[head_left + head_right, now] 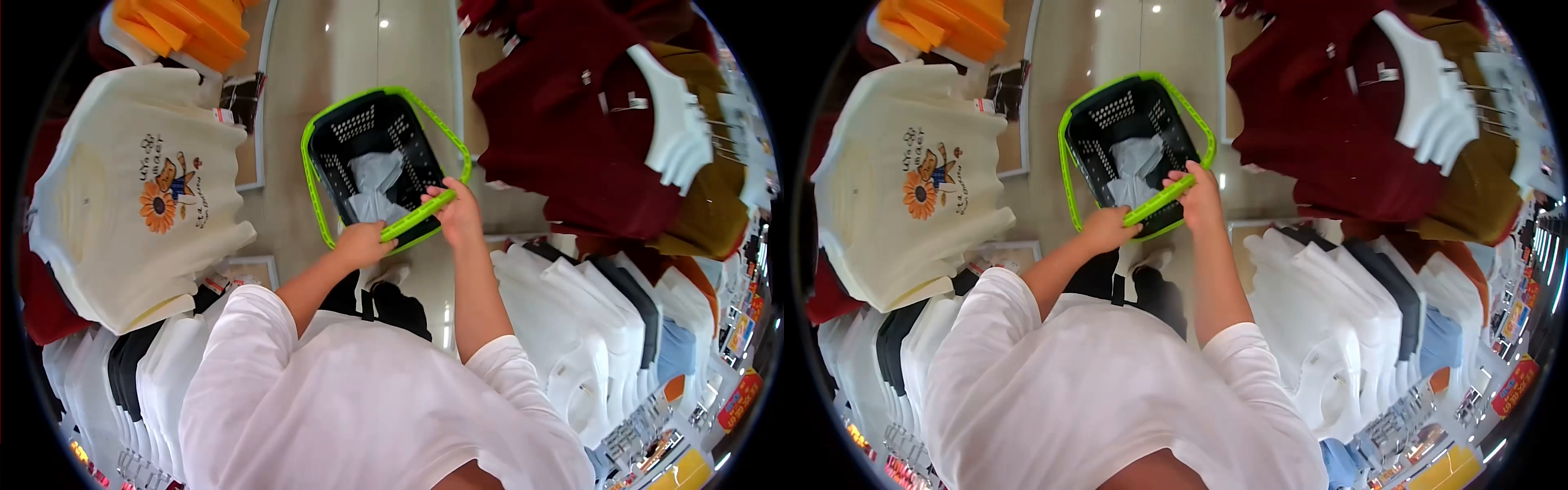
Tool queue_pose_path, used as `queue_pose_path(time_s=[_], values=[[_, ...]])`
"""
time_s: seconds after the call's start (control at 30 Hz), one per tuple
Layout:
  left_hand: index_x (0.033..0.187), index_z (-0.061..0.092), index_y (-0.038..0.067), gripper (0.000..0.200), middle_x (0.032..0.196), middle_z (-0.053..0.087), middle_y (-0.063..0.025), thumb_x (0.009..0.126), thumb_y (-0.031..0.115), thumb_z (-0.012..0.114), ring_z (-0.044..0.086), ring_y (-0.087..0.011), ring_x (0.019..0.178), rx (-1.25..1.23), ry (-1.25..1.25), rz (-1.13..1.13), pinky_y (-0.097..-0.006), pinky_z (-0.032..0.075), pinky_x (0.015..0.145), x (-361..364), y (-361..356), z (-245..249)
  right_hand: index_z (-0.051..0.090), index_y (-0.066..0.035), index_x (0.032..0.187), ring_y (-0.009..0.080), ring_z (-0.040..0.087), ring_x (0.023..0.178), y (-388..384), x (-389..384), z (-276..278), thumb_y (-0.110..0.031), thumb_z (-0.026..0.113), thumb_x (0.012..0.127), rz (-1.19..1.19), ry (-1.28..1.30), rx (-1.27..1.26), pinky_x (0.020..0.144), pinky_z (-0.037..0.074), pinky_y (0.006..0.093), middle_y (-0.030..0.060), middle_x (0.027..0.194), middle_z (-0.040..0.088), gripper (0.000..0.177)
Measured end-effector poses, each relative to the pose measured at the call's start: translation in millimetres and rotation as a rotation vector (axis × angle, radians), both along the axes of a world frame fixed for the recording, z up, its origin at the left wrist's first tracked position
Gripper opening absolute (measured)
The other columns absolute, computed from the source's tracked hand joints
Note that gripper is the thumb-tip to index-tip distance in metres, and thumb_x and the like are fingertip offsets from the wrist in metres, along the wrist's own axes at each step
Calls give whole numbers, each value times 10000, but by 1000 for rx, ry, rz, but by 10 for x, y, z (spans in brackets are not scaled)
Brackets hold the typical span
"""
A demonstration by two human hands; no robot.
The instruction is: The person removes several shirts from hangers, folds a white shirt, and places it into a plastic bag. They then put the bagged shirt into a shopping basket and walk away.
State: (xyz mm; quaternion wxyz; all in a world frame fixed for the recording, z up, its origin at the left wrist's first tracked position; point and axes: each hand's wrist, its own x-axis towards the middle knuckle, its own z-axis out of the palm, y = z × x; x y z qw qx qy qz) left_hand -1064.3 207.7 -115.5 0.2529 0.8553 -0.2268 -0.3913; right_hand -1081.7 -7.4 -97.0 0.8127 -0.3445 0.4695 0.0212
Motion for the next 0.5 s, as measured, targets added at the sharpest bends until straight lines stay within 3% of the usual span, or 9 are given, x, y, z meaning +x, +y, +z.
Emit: queue_pose_path(time_s=[0.07, 0.17, 0.3, 0.33, 0.4, 0.5], values=[[893, 631, 45, 429, 782, 656, -204, 777, 454, 686, 648, -402, 773, -59, -125, 65, -489, 495, 679, 321, 93, 356, 516, -43, 1147, 258, 643, 906, 3, 179, 207, -259, 597, 914, 168, -67, -129, 804, 521, 390, 163, 1045, 646, 328], [840, 630, 40, 368, 795, 654, -207, 781, 396, 701, 644, -393, 779, -139, -255, 180, -494, 493, 684, 822, 254, 630, 570, -2, 1224, 131, 587, 810, 97, 165, 380, -261, 633, 877, 481, -56, -503, 703, 469, 268, 46, 940, 622, 437], [856, 612, 6, 407, 809, 644, -220, 800, 399, 700, 631, -395, 806, -292, -270, 331, -474, 473, 716, 1482, 484, 927, 604, -21, 1179, 132, 603, 782, 183, -372, 236, -269, 622, 891, 621, 47, -589, 693, 481, 275, 59, 891, 642, 379], [899, 627, 2, 414, 787, 636, -219, 797, 396, 707, 631, -372, 788, -319, -319, 368, -461, 474, 724, 1666, 563, 694, 612, -25, 1161, 152, 616, 801, 199, -654, 62, -276, 617, 892, 636, 49, -643, 710, 492, 293, 75, 897, 652, 367], [915, 634, -2, 378, 709, 618, -161, 818, 357, 704, 615, -295, 659, -313, -181, 506, -415, 481, 626, 1876, 682, 722, 613, -45, 1172, 129, 595, 864, 37, -1304, -532, -258, 613, 895, 955, 142, -855, 740, 495, 290, 34, 945, 641, 349], [874, 612, 0, 289, 634, 520, -25, 851, 278, 687, 496, -133, 470, -430, -17, 742, -292, 404, 426, 1839, 820, 1144, 626, -42, 1123, 182, 606, 887, 51, -2395, -787, -250, 596, 898, 1109, 275, -877, 759, 495, 335, 70, 976, 649, 309]])
